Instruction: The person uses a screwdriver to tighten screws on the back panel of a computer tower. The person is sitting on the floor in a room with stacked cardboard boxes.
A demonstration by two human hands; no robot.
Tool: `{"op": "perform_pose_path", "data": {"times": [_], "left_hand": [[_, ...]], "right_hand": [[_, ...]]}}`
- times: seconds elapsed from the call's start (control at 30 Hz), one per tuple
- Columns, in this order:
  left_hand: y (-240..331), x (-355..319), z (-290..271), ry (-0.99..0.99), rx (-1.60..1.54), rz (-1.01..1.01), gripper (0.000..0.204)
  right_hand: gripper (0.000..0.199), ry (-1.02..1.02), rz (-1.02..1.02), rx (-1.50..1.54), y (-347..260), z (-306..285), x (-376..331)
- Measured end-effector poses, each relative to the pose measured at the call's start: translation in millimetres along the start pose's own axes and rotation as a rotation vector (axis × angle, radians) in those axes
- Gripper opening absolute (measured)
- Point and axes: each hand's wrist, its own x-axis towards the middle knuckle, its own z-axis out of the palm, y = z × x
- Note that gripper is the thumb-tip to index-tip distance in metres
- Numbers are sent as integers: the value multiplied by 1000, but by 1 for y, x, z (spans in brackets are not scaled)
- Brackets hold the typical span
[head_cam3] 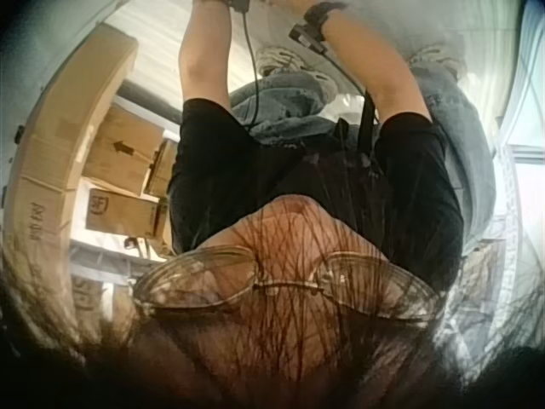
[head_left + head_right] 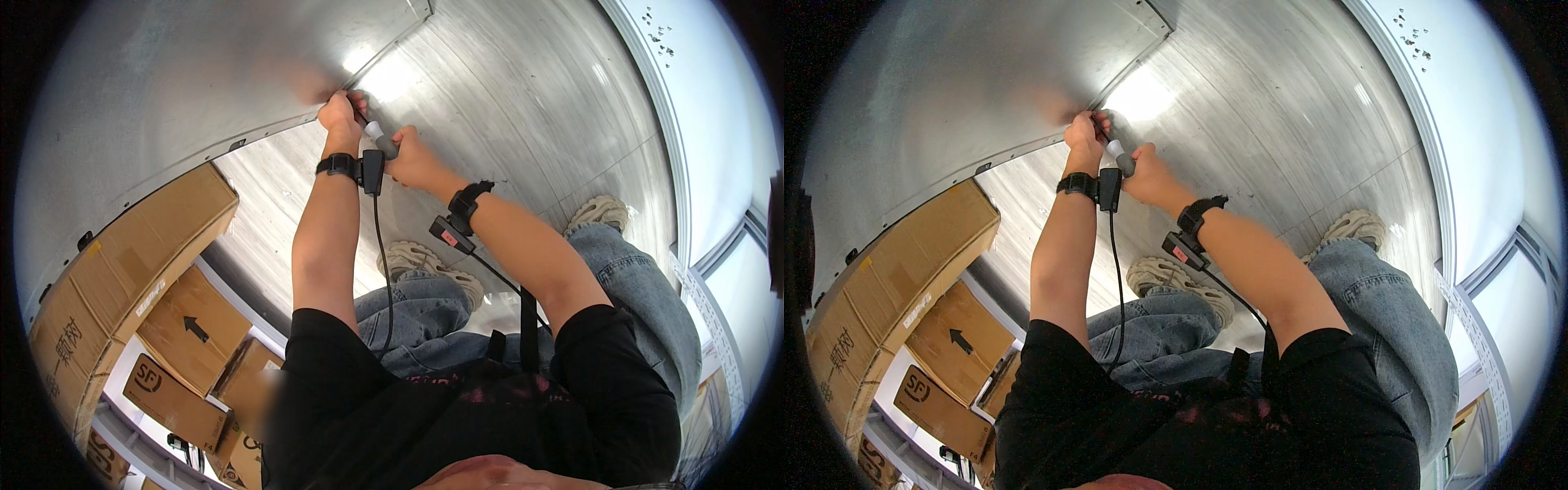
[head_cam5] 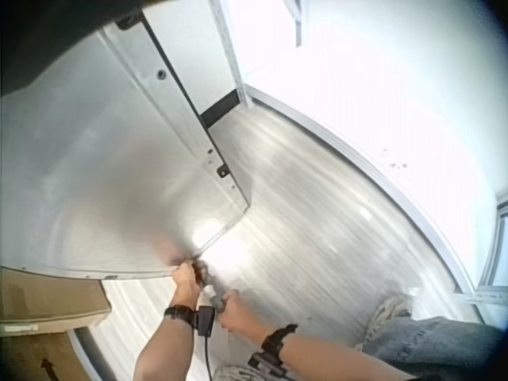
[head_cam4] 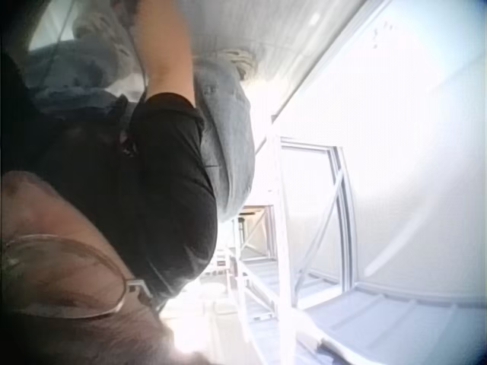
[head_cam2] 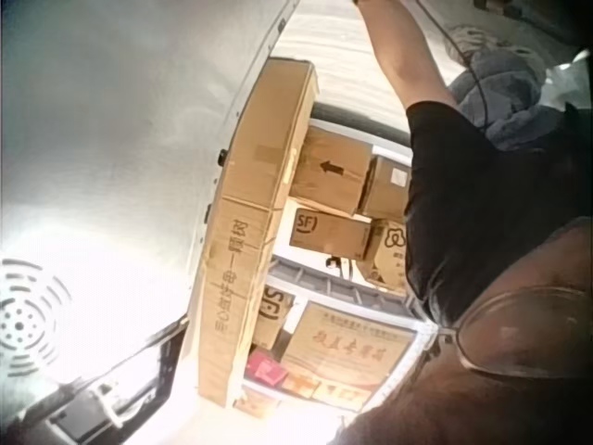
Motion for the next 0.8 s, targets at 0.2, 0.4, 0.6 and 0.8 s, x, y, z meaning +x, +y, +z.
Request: {"op": "perform_pose_path", "data": {"times": [0.2,0.4,0.6,0.8], "left_hand": [[3,-3,4,0,1,-30,14],[0,-3,-2,-49,9,-34,14],[3,-6,-7,-147,44,-48,18],[-1,-33,-1,-246,65,-1,29]], "right_hand": [[44,-171,161,363,17,-1,16],[42,-84,75,217,15,0,5],[52,-18,-35,63,26,-2,9],[48,40,24,86,3,-51,-7]]}}
